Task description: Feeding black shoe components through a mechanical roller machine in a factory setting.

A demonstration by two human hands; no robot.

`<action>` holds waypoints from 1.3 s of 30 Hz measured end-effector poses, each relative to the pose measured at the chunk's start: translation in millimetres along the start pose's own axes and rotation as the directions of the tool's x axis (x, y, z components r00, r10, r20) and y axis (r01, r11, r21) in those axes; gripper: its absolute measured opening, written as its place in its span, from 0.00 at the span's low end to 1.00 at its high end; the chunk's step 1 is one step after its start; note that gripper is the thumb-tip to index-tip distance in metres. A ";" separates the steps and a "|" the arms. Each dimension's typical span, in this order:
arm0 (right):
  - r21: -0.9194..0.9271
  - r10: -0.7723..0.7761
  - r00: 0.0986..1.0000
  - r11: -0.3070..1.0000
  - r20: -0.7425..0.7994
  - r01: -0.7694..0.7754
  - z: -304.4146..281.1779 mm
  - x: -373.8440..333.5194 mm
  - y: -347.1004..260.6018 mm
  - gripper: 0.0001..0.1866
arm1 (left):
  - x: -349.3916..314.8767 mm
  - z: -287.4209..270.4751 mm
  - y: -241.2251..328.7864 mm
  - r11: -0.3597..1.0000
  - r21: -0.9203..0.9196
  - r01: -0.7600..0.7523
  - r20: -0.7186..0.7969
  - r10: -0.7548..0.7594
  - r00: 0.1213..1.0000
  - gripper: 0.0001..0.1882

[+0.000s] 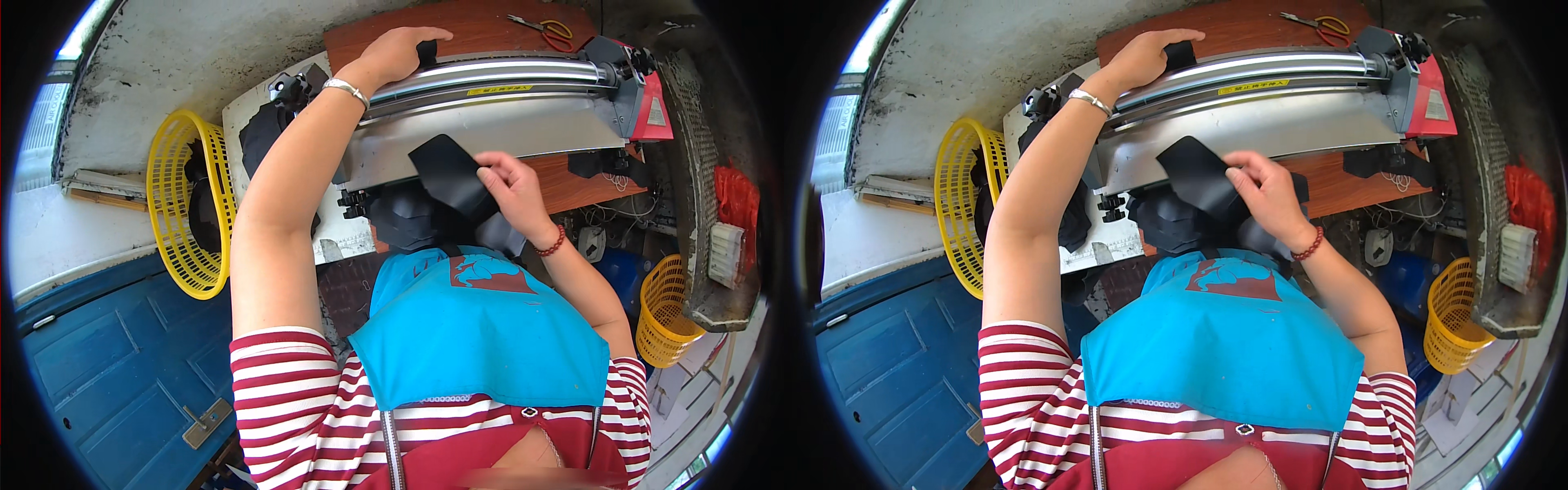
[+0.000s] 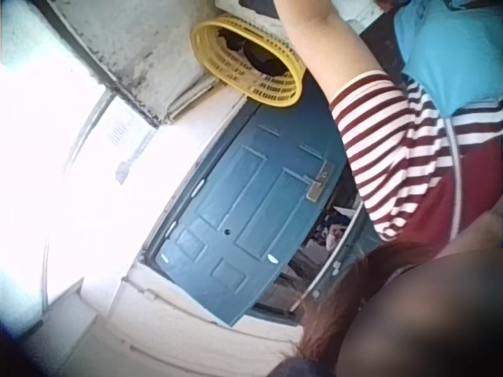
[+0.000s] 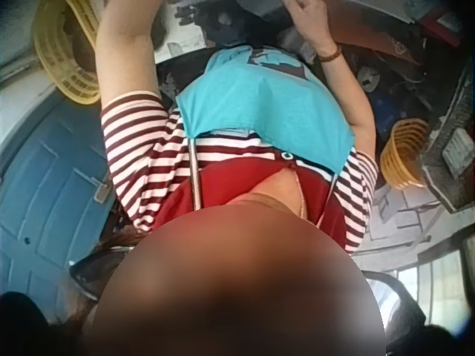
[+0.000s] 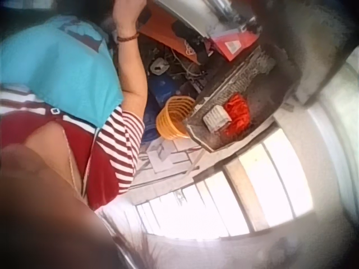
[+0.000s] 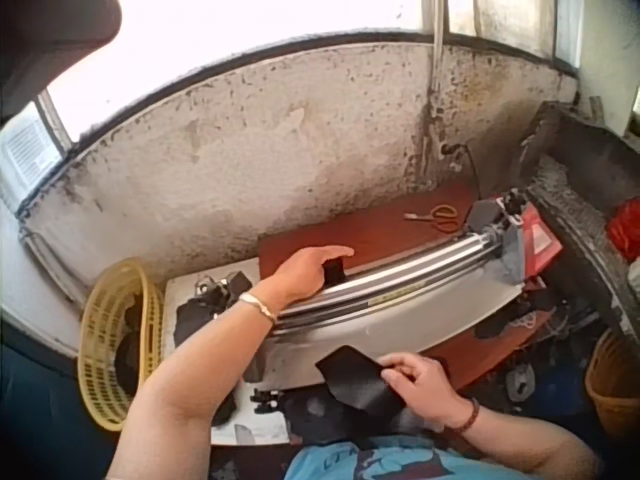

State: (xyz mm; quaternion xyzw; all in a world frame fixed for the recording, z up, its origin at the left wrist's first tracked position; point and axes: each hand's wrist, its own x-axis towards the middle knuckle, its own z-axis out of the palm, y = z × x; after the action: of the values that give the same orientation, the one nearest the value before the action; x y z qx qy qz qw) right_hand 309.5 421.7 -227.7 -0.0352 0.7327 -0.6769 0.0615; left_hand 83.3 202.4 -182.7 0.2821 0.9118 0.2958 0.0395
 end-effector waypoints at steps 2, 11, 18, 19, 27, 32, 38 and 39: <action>-0.019 0.043 0.998 0.999 -0.035 -0.044 -8.4 11.6 -15.0 0.10 | 1.4 -3.4 -7.0 0.997 -0.053 -0.064 -0.009 0.063 0.998 0.26; -0.191 -0.034 0.990 0.982 -0.134 0.008 -6.0 79.8 -10.6 0.09 | 15.7 -1.7 2.3 0.960 0.092 0.266 0.304 -0.281 0.910 0.18; -0.636 -0.233 0.968 0.761 -0.088 0.125 -26.5 54.6 -23.4 0.10 | 27.0 -3.2 -21.2 0.935 0.013 0.355 0.342 -0.338 0.877 0.17; -0.734 -0.477 0.879 0.589 0.024 0.340 -25.7 44.9 -29.7 0.11 | 24.0 2.6 -22.7 0.887 -0.062 0.458 0.250 -0.430 0.867 0.12; -0.761 -0.359 0.893 0.488 0.270 0.427 43.8 -4.6 79.0 0.16 | 45.6 -62.2 15.6 0.793 -0.419 0.442 -0.076 -0.516 0.853 0.08; -0.762 -0.065 0.968 0.605 0.241 0.230 69.3 14.0 116.9 0.17 | 33.2 -112.3 32.0 0.825 -0.388 0.411 -0.190 -0.508 0.840 0.07; -0.712 -0.049 0.931 0.631 0.360 0.309 68.9 13.7 116.8 0.18 | 16.9 -152.4 21.0 0.805 -0.527 0.272 -0.343 -0.494 0.799 0.05; -0.711 -0.176 0.917 0.585 0.358 0.390 68.1 11.2 119.3 0.18 | 15.3 -155.1 22.6 0.790 -0.561 0.248 -0.366 -0.505 0.782 0.13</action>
State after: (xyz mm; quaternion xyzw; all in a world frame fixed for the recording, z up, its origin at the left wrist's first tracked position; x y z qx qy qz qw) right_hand 311.5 362.6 -352.2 -0.2595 0.9210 -0.2896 0.0224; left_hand 44.5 145.4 -41.1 -0.0179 0.8247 0.5612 -0.0674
